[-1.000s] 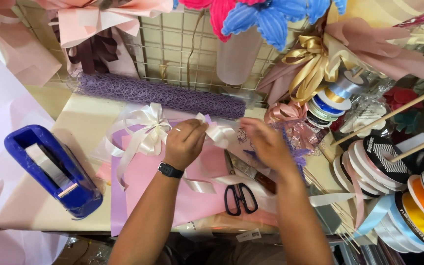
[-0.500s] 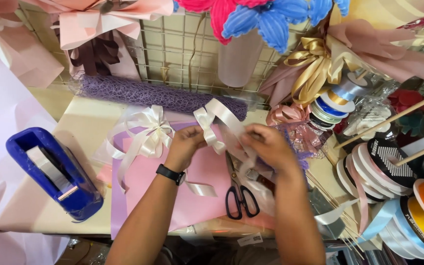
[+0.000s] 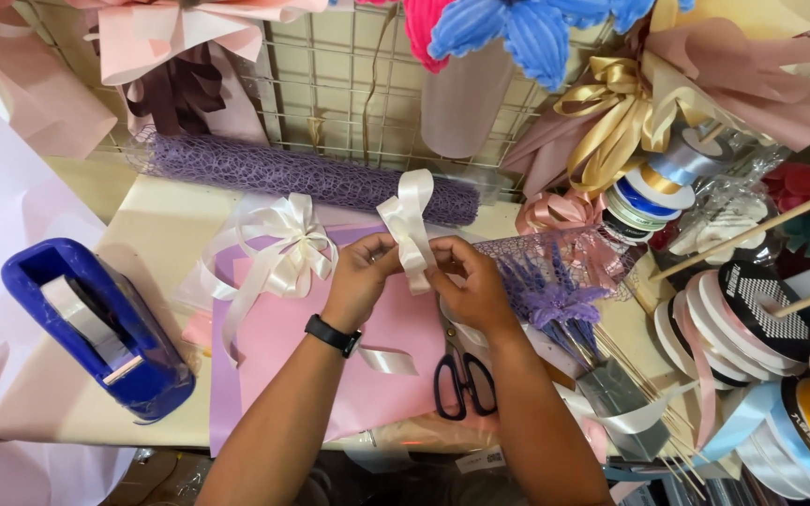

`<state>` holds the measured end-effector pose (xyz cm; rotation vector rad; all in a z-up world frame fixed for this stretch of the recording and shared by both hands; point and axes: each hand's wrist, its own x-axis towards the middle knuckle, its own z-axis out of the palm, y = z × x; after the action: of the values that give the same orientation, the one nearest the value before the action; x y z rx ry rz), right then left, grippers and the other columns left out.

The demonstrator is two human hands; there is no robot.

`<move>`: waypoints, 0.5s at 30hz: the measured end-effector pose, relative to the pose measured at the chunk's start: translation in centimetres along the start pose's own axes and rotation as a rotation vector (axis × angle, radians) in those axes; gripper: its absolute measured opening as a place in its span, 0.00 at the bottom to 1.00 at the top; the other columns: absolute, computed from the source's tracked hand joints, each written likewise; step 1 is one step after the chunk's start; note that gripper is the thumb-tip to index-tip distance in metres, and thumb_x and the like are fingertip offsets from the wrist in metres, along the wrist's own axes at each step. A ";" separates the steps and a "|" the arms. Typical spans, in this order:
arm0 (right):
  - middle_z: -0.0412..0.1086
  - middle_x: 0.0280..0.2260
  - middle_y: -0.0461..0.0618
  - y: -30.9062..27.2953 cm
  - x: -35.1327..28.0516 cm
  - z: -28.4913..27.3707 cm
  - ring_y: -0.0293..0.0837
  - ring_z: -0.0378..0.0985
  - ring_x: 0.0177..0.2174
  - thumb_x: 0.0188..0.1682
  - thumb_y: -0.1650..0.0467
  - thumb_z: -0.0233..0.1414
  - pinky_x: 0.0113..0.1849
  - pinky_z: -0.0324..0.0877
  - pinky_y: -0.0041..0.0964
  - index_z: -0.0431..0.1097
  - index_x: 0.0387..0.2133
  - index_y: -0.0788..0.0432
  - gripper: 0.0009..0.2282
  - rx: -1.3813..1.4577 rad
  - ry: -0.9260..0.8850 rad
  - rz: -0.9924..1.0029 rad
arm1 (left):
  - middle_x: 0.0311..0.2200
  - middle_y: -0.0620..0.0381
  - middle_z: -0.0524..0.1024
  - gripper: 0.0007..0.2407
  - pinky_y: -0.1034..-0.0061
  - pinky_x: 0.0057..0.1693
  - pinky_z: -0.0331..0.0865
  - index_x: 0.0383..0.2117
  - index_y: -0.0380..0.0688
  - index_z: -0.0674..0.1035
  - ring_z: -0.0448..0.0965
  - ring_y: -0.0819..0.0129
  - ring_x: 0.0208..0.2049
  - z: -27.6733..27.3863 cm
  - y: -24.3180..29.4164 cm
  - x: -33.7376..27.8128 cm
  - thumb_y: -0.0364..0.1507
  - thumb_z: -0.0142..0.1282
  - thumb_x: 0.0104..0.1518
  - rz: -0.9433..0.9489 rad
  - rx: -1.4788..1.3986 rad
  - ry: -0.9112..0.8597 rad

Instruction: The person ties a white satin ribbon into a bow by hand, then uses scissors to trim the ends. They repeat this process to create a second bow, adjusting the loops and tails of both ribbons on a pink surface.

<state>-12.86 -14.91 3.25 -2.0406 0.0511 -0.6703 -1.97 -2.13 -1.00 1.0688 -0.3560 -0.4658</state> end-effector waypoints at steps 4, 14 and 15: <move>0.74 0.27 0.50 0.5 -0.1 0.1 0.38 0.78 0.30 0.51 0.74 0.61 0.38 0.80 0.38 0.76 0.41 0.62 0.07 0.105 0.121 -0.009 | 0.25 0.53 0.82 0.06 0.76 0.42 0.80 0.36 0.37 0.86 0.82 0.74 0.28 0.0 0.0 -0.3 0.25 0.68 0.56 0.050 0.122 -0.062; 0.80 0.27 0.52 -0.8 -0.2 -0.8 0.46 0.84 0.29 0.46 0.79 0.61 0.34 0.78 0.37 0.83 0.35 0.57 0.08 -0.158 0.147 -0.281 | 0.23 0.56 0.82 0.02 0.79 0.41 0.76 0.29 0.40 0.88 0.79 0.78 0.27 -0.1 -1.2 -0.2 0.22 0.67 0.52 0.096 0.311 -0.033; 0.80 0.27 0.52 -0.7 -0.3 -1.0 0.46 0.84 0.29 0.46 0.79 0.61 0.34 0.78 0.37 0.83 0.35 0.57 0.08 -0.158 0.150 -0.277 | 0.23 0.56 0.82 0.02 0.79 0.41 0.76 0.29 0.40 0.88 0.79 0.78 0.27 0.0 -0.8 -0.4 0.22 0.67 0.52 0.093 0.312 -0.036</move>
<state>-13.76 -15.25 4.12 -2.1665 -0.0963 -1.0201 -2.44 -2.27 -1.74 1.3414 -0.5201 -0.3537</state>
